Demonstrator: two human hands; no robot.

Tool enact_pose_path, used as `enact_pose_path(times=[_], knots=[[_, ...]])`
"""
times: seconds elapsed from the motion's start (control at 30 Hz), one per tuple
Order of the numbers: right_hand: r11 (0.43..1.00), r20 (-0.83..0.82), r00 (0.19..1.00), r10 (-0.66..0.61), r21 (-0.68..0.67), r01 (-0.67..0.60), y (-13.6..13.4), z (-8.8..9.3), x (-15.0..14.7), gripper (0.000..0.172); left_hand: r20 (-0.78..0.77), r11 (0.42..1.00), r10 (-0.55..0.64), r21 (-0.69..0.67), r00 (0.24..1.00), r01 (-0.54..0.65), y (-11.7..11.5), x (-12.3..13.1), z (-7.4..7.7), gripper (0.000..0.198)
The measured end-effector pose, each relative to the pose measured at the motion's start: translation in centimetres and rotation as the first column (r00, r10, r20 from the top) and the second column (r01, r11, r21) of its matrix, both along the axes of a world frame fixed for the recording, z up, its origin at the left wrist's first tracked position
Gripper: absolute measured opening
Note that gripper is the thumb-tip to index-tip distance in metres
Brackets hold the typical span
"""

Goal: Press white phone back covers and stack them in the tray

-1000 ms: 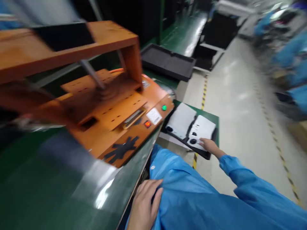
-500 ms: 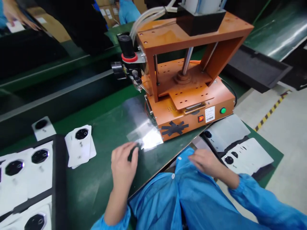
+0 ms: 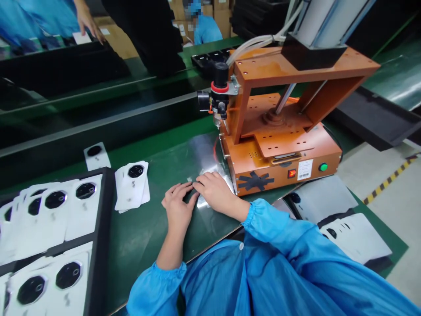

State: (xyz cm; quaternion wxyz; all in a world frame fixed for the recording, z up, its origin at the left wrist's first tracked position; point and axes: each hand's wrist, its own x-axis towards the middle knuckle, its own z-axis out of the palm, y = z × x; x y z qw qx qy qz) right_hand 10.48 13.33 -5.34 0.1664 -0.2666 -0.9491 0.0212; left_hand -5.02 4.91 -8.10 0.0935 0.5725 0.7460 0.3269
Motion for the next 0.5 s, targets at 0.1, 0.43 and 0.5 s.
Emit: enact_pose_path(times=[0.1,0.43,0.5], knots=[[0.999,0.023,0.999,0.023,0.047,-0.024,-0.1,-0.3,-0.1,0.017,0.005,1.000,0.009,-0.007,1.000,-0.008,0.1,0.2,0.2,0.023],[0.995,0.014,1.000,-0.005,0.101,0.003,-1.7,0.4,1.5,0.018,-0.121,0.986,-0.110,-0.136,0.986,0.093,-0.1,0.1,0.8,0.046],[0.995,-0.058,0.998,-0.007,0.094,0.012,-3.4,1.2,3.4,0.016,-0.166,0.972,-0.169,-0.188,0.972,0.137,-0.2,0.0,0.8,0.057]])
